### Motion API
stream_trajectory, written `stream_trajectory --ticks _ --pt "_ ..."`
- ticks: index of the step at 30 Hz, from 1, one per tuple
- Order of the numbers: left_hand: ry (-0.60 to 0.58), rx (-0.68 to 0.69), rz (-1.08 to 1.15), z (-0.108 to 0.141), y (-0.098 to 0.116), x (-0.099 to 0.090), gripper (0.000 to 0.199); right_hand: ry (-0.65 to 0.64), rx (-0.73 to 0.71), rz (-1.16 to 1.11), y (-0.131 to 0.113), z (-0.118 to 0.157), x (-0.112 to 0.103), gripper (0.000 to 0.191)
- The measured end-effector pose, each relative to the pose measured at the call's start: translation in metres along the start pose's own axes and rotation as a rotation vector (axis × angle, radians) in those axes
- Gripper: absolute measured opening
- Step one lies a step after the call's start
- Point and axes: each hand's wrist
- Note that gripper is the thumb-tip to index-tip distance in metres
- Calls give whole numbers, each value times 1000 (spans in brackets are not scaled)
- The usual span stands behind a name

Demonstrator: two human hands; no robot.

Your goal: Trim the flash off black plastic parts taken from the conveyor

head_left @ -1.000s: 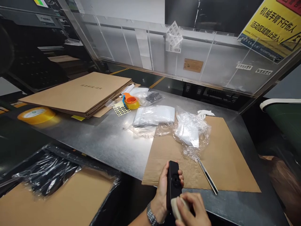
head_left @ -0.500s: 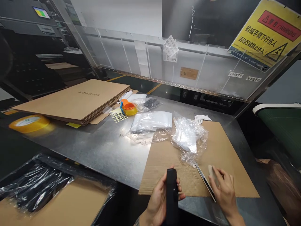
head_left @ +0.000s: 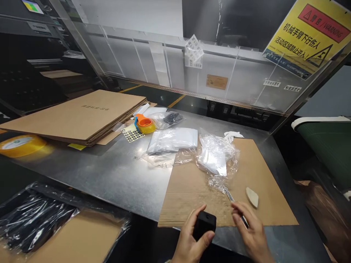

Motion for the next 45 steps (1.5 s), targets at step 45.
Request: stream_trajectory --ticks 45 --pt "-388 -554 432 5 25 -5 26 -270 133 -651 -43 -1 14 21"
Point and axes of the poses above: each hand's wrist, its own z-axis away from the middle knuckle, its own x-axis out of the palm, y = z × x, and after that the axes turned 1 degree about z, right-handed
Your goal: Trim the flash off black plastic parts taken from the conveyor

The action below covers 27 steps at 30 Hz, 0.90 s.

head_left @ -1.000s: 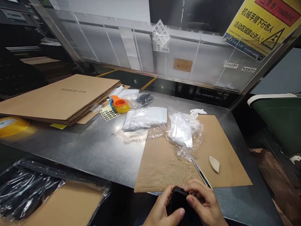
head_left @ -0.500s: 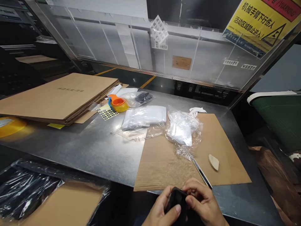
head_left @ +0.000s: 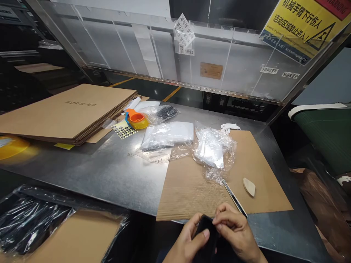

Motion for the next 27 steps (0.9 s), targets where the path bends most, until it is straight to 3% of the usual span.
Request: stream_trajectory --ticks 5,9,12,16,19,24,27 --pt "93 -271 430 -10 11 -3 59 419 103 471 48 -9 -16 32" --pt "163 -272 621 -16 17 -7 57 540 131 703 85 -19 -41 32" --pt "241 -157 659 -20 18 -9 53 480 128 790 96 -18 -48 25" --pt "206 -136 617 -22 18 -10 58 394 132 799 90 -4 -46 23" --pt "209 -121 607 -22 18 -11 58 309 140 728 74 9 -41 24" --pt "249 -78 599 -23 20 -8 58 163 268 392 32 26 -26 28" --pt "291 28 596 -23 24 -4 58 -64 278 284 8 30 -7 31"
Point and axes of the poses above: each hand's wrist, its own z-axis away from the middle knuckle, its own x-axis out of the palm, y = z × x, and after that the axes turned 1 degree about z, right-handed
